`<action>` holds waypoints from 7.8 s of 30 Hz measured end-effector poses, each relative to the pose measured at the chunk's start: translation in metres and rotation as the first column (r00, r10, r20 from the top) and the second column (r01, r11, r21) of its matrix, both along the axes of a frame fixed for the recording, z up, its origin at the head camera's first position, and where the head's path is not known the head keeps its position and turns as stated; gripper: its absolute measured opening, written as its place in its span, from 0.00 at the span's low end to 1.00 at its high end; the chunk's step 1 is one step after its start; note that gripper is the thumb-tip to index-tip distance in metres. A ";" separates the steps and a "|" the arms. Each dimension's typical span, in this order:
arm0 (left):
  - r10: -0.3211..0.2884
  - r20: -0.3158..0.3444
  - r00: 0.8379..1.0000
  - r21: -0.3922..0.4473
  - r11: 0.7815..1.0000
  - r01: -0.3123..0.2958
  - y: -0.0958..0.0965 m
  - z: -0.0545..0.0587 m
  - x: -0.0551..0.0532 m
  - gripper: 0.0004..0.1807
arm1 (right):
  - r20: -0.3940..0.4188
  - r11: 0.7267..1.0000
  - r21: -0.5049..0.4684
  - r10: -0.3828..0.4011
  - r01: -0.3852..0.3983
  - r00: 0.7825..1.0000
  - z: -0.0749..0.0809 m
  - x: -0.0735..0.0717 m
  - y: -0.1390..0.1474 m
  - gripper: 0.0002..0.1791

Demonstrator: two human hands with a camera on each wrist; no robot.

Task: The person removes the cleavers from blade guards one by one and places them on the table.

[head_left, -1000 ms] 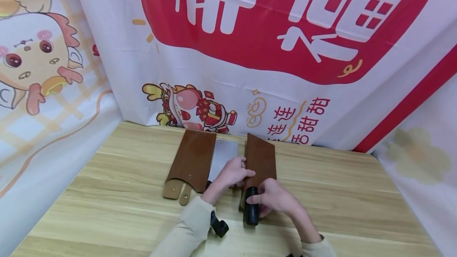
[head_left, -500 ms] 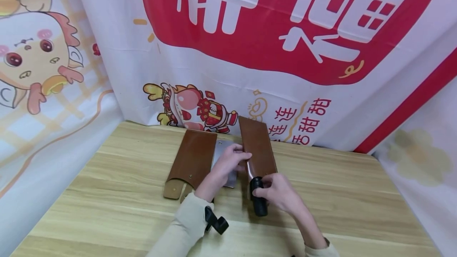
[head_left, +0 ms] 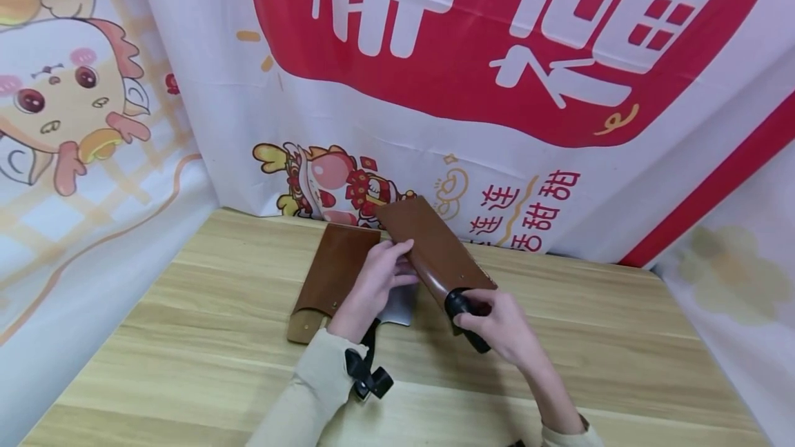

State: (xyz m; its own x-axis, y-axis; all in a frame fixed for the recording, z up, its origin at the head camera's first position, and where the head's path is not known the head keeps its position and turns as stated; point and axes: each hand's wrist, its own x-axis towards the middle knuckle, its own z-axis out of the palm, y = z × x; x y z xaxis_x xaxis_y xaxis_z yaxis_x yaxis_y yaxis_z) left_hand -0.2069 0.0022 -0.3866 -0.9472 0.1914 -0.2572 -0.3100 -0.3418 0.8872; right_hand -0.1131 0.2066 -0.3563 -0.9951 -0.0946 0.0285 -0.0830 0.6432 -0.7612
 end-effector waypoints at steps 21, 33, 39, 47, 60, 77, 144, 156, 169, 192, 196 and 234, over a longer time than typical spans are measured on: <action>0.201 0.054 0.978 0.325 0.923 -0.208 0.004 0.008 0.008 0.22 | 0.181 0.754 -0.567 -0.278 0.331 0.943 0.007 -0.013 0.027 0.21; 0.317 0.059 0.947 0.395 0.863 -0.314 0.013 0.012 0.015 0.22 | 0.291 0.458 -0.818 -0.192 0.348 0.937 0.002 -0.019 0.033 0.15; 0.363 0.027 0.931 0.378 0.859 -0.345 0.024 0.008 0.021 0.21 | 0.304 0.422 -0.828 -0.216 0.370 0.928 0.000 -0.021 0.034 0.15; 0.385 -0.034 0.922 0.370 0.862 -0.347 0.018 0.011 0.019 0.24 | 0.308 0.349 -0.855 -0.254 0.384 0.917 0.004 -0.022 0.033 0.09; 0.469 0.100 0.878 0.479 0.751 -0.456 0.002 0.011 0.009 0.27 | 0.266 0.309 -0.888 -0.258 0.340 0.929 0.005 -0.020 0.038 0.10; 0.534 0.122 0.837 0.446 0.723 -0.527 -0.010 0.013 0.001 0.22 | 0.183 0.300 -0.920 -0.239 0.252 0.954 0.013 -0.017 0.056 0.11; 0.281 0.281 0.918 0.519 0.760 -0.391 -0.029 0.014 -0.009 0.31 | -0.025 0.147 -0.958 0.813 -0.246 0.582 -0.040 -0.035 0.067 0.21; 0.273 0.248 0.930 0.416 0.837 -0.356 -0.029 0.008 -0.013 0.29 | 0.084 0.275 -0.928 0.812 -0.251 0.577 -0.028 -0.030 0.054 0.18; 0.288 0.218 0.932 0.397 0.846 -0.354 -0.042 0.007 -0.020 0.28 | 0.059 0.316 -0.881 0.812 -0.352 0.581 -0.018 -0.023 0.065 0.18; 0.365 0.264 0.893 0.417 0.791 -0.447 -0.078 0.010 -0.032 0.27 | -0.078 0.228 -0.840 0.847 -0.492 0.526 0.000 -0.014 0.089 0.20; 0.369 0.278 0.887 0.430 0.777 -0.459 -0.081 0.011 -0.031 0.26 | -0.096 0.229 -0.822 0.847 -0.522 0.523 0.001 -0.013 0.094 0.21; 0.299 0.181 0.937 0.360 0.866 -0.346 -0.034 0.003 -0.018 0.30 | -0.108 0.321 -0.811 0.739 -0.489 0.665 0.014 -0.008 0.112 0.25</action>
State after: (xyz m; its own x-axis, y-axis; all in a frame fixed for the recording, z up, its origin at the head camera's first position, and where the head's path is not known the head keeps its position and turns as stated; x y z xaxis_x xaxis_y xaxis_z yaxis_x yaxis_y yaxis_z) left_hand -0.2249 -0.0318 -0.3840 -0.9410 -0.0147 -0.3380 -0.2156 -0.7440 0.6324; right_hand -0.1211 0.3186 -0.3425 -0.6318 -0.7486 0.2008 0.0602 -0.3057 -0.9502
